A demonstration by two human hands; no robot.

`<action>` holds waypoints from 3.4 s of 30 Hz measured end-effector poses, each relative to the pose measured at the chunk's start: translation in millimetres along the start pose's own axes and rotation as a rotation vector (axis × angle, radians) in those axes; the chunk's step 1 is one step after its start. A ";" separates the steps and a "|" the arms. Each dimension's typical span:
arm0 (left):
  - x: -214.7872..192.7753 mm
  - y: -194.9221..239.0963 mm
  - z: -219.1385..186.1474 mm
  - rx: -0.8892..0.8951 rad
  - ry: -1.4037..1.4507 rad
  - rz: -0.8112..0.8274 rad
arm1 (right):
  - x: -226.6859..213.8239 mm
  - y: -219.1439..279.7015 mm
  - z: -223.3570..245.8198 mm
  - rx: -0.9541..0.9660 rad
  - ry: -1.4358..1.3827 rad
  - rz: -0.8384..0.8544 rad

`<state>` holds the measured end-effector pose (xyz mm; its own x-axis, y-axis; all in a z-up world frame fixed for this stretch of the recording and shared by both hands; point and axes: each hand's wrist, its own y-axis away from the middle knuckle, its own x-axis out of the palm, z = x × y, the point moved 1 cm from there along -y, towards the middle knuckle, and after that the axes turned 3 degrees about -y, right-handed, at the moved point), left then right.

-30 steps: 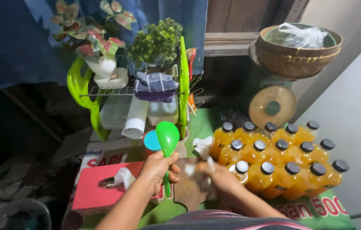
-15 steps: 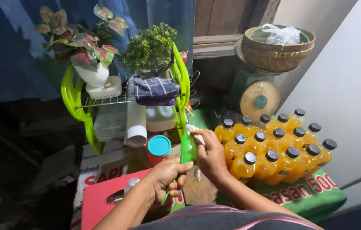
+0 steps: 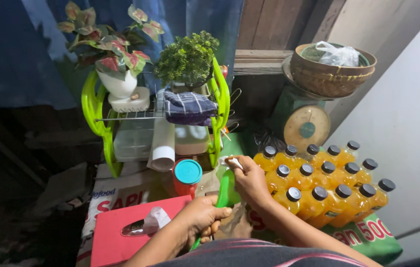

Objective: The person wipes a wooden cutting board, a green plastic spoon, a red plastic ring, and a metal knife using a white tissue. The person then places the cleaned items into a green dish rack.

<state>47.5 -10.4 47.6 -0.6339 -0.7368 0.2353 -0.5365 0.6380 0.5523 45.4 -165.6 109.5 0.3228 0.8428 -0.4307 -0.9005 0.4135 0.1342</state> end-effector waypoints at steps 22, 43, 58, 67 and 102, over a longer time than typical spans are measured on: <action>-34.6 6.3 -8.0 -0.054 0.125 -0.257 | 21.1 -127.2 -161.2 0.715 -0.581 0.354; -19.2 -7.5 1.0 -0.087 0.474 -0.248 | 26.6 -193.2 -199.7 0.421 -0.291 0.113; -4.5 -60.1 9.4 -0.237 0.582 -0.126 | -68.0 4.1 -6.1 0.533 -0.968 0.524; -15.9 -72.7 39.2 -0.084 0.496 -0.291 | -6.6 -12.5 -95.7 0.235 -0.316 0.374; -11.6 -38.4 -3.3 -0.057 0.339 -0.305 | 22.7 -155.6 -140.0 -0.470 0.366 -0.180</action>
<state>77.3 -27.0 26.3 -0.2291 -0.9267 0.2980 -0.6325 0.3744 0.6781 152.1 -259.0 -46.1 0.4360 0.5666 -0.6992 -0.8999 0.2721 -0.3407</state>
